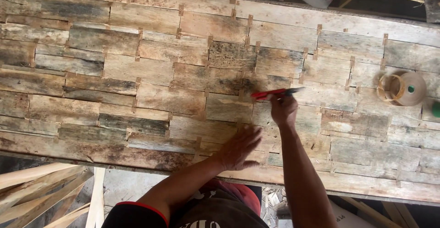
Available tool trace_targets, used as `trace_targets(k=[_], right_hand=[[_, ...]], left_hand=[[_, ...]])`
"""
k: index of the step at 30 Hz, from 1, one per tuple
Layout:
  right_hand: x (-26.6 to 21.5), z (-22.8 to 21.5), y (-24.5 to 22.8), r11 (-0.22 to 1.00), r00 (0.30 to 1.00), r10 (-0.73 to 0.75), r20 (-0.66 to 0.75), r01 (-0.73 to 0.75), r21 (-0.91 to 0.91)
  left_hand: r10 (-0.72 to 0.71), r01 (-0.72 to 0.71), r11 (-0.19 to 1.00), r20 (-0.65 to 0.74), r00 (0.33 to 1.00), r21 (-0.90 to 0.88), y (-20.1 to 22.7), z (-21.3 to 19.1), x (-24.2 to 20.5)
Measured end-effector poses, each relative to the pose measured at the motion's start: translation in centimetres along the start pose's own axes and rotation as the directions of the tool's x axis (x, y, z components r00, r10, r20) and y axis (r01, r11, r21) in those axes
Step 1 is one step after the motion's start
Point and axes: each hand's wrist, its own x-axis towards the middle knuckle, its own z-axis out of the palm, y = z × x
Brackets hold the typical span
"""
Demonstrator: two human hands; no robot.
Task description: Applying and trimming strips to a wooden mosaic panel.
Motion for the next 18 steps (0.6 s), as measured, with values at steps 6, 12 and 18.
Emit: trace_targets(k=[6, 12, 18], right_hand=[[-0.3, 0.7, 1.6, 0.997, 0.998, -0.053, -0.014, 0.052, -0.056], [-0.5, 0.8, 0.4, 1.000, 1.000, 0.009, -0.018, -0.009, -0.002], [-0.4, 0.6, 0.4, 1.000, 0.999, -0.021, -0.048, 0.022, 0.010]], left_hand=[[-0.208, 0.220, 0.968, -0.105, 0.972, 0.123, 0.6, -3.8, -3.0], [-0.168, 0.161, 0.974, 0.030, 0.985, 0.162, 2.1, -5.4, -7.0], [-0.187, 0.186, 0.977, -0.004, 0.982, 0.100, 2.9, -2.4, -10.3]])
